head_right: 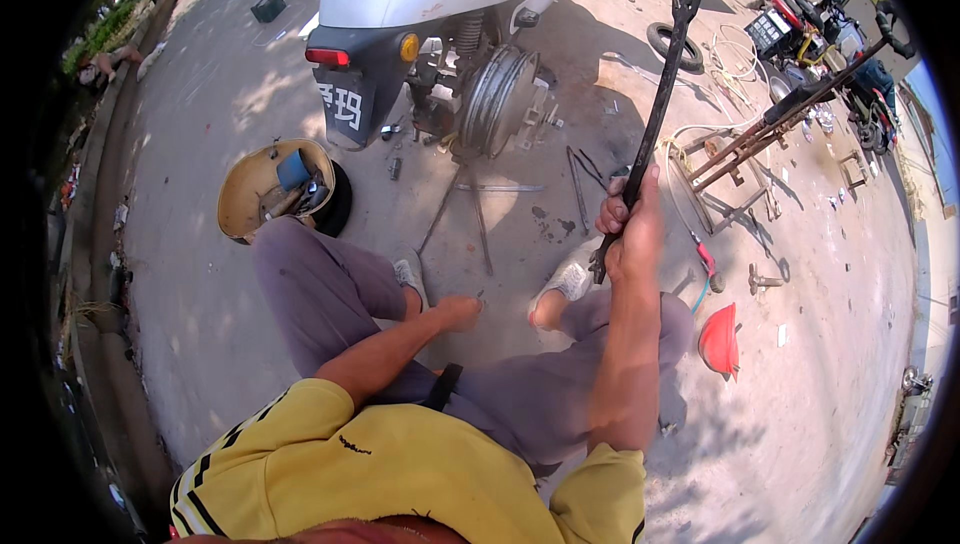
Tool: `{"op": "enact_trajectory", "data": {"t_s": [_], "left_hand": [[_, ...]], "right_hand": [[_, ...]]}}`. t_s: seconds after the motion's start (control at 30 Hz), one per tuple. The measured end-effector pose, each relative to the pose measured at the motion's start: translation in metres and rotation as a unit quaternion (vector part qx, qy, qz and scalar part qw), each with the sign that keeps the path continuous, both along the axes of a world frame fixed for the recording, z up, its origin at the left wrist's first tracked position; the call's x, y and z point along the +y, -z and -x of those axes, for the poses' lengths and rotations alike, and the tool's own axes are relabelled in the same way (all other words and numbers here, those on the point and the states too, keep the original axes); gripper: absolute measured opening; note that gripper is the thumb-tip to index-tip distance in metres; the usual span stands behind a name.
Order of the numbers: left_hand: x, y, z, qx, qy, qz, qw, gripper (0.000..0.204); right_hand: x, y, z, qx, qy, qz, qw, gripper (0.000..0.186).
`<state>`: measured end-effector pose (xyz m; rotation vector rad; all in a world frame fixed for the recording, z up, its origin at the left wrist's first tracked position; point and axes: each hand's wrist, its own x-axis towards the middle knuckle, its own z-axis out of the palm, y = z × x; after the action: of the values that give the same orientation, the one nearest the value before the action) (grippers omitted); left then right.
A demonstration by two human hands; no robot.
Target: The person uses a wrench to loosen and remove the rear wheel of a scooter. They repeatedly strike the wheel hub with the wrench to loosen it, then detach the wheel from the axle and set it aside.
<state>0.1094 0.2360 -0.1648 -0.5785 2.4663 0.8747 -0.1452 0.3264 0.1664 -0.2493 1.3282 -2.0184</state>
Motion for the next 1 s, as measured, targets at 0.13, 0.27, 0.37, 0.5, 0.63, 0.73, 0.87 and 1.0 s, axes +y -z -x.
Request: {"op": "enact_trajectory", "data": {"t_s": [0.13,0.27,0.37,0.5,0.63,0.73,0.87,1.0], "left_hand": [[0.058,0.096,-0.055,-0.072,0.167,-0.084,0.980,0.029],[0.079,0.164,-0.102,-0.089,0.069,-0.206,0.972,0.023],[0.068,0.113,-0.091,-0.278,-0.110,-0.414,0.860,0.027],[0.076,0.061,-0.076,-0.326,0.007,-0.433,0.840,0.040],[0.058,0.034,-0.060,-0.366,0.046,-0.396,0.841,0.052],[0.031,0.040,-0.063,-0.367,0.048,-0.396,0.840,0.049],[-0.021,0.049,-0.081,-0.392,0.060,-0.389,0.831,0.044],[-0.063,0.023,-0.090,-0.408,0.065,-0.360,0.836,0.045]], "right_hand": [[-0.012,-0.021,0.011,0.017,-0.005,-0.002,1.000,0.061],[-0.021,0.010,0.029,-0.012,0.015,-0.008,1.000,0.061],[-0.018,0.027,0.017,-0.082,0.013,-0.040,0.996,0.063],[-0.003,0.030,0.034,-0.032,0.044,-0.106,0.993,0.057],[-0.005,0.031,0.052,-0.032,0.074,-0.081,0.993,0.056],[-0.003,0.023,0.051,-0.032,0.098,-0.075,0.992,0.054],[-0.017,0.005,0.036,-0.066,0.194,-0.087,0.975,0.056],[-0.026,-0.007,0.018,-0.109,0.265,-0.058,0.956,0.059]]}}
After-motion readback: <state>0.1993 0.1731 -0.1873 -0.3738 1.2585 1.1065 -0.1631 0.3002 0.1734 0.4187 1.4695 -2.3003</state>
